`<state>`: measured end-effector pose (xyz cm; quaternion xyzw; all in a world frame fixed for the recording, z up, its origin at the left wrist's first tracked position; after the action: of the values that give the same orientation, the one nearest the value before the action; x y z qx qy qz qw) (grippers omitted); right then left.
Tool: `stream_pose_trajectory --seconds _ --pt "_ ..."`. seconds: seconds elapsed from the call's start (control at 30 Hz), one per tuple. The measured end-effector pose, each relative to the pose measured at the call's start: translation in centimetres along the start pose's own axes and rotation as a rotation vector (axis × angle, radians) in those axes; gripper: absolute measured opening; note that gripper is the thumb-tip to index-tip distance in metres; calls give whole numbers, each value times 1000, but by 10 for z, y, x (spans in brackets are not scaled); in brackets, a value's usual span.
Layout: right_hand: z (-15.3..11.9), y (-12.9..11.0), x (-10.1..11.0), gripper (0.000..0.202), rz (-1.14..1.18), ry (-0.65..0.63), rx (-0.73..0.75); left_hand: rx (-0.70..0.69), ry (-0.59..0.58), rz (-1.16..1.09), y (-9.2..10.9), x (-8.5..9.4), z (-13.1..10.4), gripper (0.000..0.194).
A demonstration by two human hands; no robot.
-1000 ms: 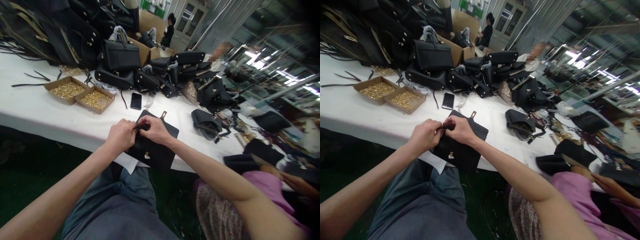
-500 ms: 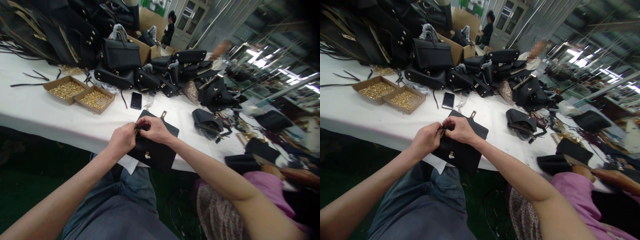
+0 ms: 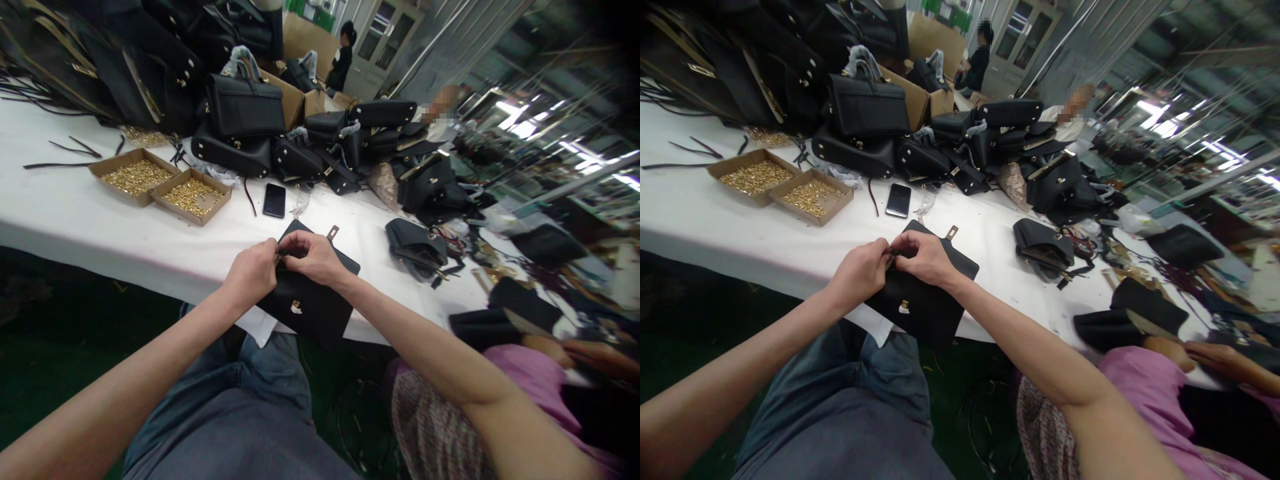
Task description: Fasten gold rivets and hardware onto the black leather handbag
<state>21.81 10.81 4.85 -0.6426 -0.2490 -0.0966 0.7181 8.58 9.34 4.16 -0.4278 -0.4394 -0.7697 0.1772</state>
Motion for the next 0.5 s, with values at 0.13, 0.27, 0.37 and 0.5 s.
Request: stream_pose_trajectory --seconds 0.13,0.27,0.37,0.5 --pt "3 3 0 29 -11 12 2 15 7 -20 -2 1 1 13" --pt "7 7 -2 30 -31 4 -18 21 41 -67 -8 2 2 12" --pt "13 17 1 29 -12 22 -45 28 74 -138 -17 -1 8 12" --pt "22 43 7 30 -14 40 -164 62 51 -310 -32 -9 24 17"
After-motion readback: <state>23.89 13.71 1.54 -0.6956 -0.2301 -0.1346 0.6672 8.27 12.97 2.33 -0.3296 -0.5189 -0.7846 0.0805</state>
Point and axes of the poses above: each hand's wrist, its own z-axis towards the middle knuckle, its own x-axis out of the back of the hand, y = z × x, the point moved 10 cm from there along z, towards the middle knuckle, and after that the axes turned 5 degrees about -x, right-handed, at the moved point
